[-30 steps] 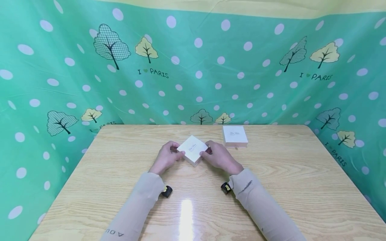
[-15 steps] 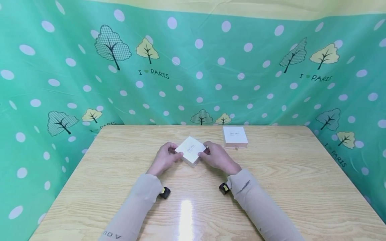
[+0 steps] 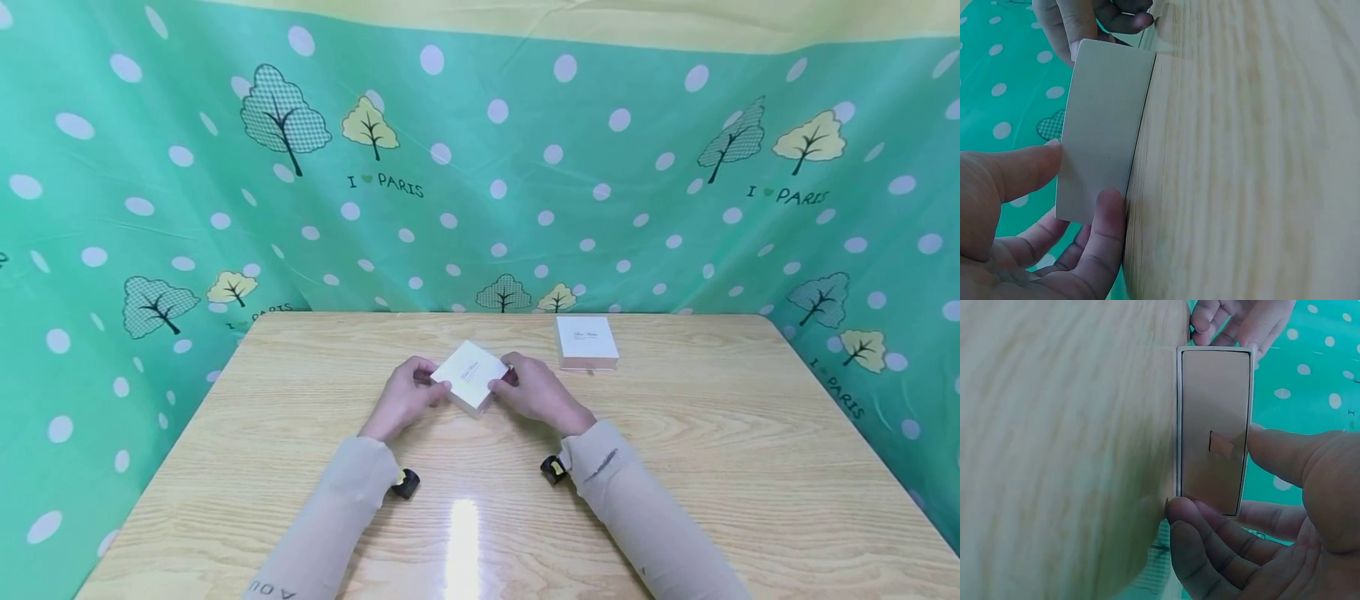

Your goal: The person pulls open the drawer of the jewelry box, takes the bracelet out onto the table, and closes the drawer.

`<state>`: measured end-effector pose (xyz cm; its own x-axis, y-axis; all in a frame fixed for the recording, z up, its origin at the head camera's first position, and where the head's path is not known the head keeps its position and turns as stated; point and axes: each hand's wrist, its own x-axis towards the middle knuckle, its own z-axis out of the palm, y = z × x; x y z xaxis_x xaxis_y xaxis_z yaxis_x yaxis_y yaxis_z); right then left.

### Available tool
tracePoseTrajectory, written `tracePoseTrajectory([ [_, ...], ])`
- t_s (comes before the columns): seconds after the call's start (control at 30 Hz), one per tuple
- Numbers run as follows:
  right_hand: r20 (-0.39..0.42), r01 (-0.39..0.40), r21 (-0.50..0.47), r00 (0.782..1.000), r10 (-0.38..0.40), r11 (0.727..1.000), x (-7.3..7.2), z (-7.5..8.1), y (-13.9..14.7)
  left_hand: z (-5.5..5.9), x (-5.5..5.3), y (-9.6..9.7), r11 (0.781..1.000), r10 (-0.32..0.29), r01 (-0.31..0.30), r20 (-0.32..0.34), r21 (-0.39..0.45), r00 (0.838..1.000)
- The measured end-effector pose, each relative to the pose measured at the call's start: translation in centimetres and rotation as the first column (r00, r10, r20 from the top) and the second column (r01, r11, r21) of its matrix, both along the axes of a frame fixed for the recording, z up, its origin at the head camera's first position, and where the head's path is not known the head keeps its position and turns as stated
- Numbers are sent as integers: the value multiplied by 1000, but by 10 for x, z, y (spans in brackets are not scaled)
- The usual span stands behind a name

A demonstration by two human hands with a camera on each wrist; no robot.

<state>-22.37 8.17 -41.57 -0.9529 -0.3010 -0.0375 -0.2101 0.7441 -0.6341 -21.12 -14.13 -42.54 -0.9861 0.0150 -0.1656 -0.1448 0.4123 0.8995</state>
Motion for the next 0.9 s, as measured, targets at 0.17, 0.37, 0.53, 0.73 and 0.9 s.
tracePoseTrajectory([
  [0.17, 10, 2, 1, 1000, -2, 1000, 0, 0, -2, 1, 2, -3, 1000, -2, 2, -4, 1, 1000],
  [0.37, 32, -3, -6, 999, 3, 1000, 0, 1, -5, 1, 3, -6, 1000, -1, 1, 7, 20, 1000],
  [0.53, 41, -16, -17, 999, 16, 1000, 0, 2, -7, -1, 3, -9, 1000, 9, -9, 4, 25, 1000],
  [0.73, 53, -22, -22, 998, 23, 1000, 0, 1, -9, -1, 5, -11, 1000, 12, -13, 13, 28, 1000],
  [0.9, 58, -30, -27, 998, 32, 999, 0, 3, -11, 0, 6, -12, 1000, 14, -14, 13, 21, 1000],
])
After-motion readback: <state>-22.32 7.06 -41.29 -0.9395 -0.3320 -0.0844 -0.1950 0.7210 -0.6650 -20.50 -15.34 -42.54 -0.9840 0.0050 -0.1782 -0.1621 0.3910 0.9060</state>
